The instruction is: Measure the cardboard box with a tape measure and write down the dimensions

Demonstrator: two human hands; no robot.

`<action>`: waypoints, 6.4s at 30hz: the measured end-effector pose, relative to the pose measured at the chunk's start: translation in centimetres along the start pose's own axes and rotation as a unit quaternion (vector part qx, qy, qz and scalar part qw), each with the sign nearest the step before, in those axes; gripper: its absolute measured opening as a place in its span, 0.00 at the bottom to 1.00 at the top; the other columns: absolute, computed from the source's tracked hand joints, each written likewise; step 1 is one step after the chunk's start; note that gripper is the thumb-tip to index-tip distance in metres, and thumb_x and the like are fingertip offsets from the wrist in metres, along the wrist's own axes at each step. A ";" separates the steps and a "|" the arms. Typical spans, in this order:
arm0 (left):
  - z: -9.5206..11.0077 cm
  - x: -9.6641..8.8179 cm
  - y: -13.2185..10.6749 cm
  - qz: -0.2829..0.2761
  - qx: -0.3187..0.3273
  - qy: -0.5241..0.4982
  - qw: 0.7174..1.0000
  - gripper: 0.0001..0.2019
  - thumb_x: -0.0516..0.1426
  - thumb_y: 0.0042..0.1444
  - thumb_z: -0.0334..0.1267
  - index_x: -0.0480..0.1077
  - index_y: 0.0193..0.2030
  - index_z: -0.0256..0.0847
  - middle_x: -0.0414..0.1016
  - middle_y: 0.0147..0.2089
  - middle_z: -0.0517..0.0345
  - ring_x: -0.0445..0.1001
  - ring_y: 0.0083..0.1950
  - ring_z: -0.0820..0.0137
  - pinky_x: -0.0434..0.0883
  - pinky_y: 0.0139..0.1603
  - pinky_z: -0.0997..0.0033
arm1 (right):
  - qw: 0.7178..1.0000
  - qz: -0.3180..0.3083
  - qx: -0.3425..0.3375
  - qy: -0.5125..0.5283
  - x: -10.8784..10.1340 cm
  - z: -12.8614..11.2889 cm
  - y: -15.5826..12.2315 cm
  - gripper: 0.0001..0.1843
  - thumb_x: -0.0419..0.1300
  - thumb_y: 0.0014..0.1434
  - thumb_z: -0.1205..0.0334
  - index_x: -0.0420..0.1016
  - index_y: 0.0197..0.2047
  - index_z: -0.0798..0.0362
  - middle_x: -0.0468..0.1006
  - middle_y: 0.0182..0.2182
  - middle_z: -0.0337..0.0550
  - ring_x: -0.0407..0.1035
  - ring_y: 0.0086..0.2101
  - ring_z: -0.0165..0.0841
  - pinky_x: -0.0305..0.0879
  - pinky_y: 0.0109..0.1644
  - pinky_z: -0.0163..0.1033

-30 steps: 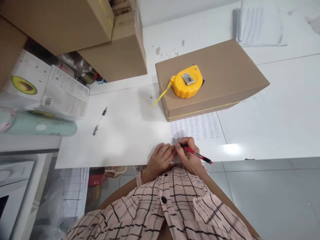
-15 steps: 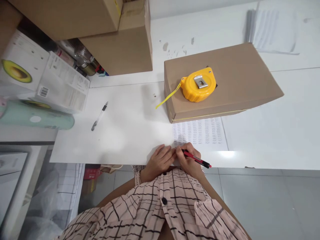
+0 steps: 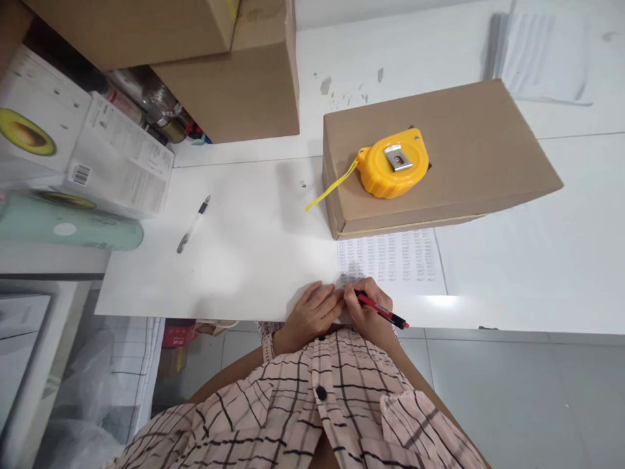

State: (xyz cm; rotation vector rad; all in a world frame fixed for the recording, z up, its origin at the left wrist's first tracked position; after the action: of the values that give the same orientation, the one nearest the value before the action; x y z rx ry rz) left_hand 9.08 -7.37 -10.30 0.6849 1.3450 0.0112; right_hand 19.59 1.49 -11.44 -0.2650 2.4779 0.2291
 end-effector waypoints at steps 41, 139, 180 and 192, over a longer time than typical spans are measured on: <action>0.3 0.3 0.1 -0.038 0.019 0.015 0.999 0.22 0.49 0.73 0.49 0.71 0.64 0.39 0.74 0.66 0.48 0.73 0.62 0.59 0.67 0.67 0.51 | 0.998 0.005 0.019 0.053 -0.1 1.2 -0.1 0.14 0.63 0.64 0.53 0.67 0.29 0.49 0.72 0.23 0.34 0.65 0.23 0.29 0.63 0.28 0.36; 0.2 0.2 -0.1 -0.011 0.012 -0.018 1.000 0.26 0.44 0.74 0.52 0.73 0.61 0.37 0.76 0.62 0.47 0.72 0.63 0.58 0.64 0.69 0.50 | 0.999 -0.029 0.022 0.040 -0.8 0.6 0.9 0.17 0.61 0.63 0.51 0.64 0.28 0.48 0.70 0.21 0.35 0.64 0.22 0.30 0.62 0.27 0.37; 0.0 -0.4 0.2 0.020 0.003 -0.027 0.999 0.24 0.47 0.73 0.51 0.76 0.56 0.37 0.78 0.60 0.47 0.74 0.61 0.58 0.63 0.70 0.50 | 0.986 0.081 0.075 0.128 -3.0 2.8 0.2 0.11 0.63 0.64 0.50 0.71 0.39 0.49 0.74 0.32 0.38 0.69 0.32 0.34 0.65 0.37 0.40; -0.4 -0.3 0.2 0.020 -0.010 -0.070 0.997 0.27 0.45 0.73 0.54 0.76 0.56 0.35 0.80 0.57 0.47 0.74 0.61 0.57 0.67 0.67 0.50 | 0.964 0.148 -0.040 -0.216 -11.8 7.1 3.8 0.19 0.49 0.69 0.62 0.74 0.59 0.49 0.78 0.55 0.57 0.68 0.58 0.53 0.60 0.60 0.56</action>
State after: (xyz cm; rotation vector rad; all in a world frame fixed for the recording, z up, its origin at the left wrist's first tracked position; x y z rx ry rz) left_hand 8.70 -7.15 -9.99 0.6830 1.1947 0.0083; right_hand 31.97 8.39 -9.42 0.1185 2.0649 0.4605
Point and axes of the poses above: each hand's wrist, its own y-axis towards the middle knuckle, its own x-axis out of the palm, z = x × y, the point moved 9 cm from there along y, towards the middle knuckle
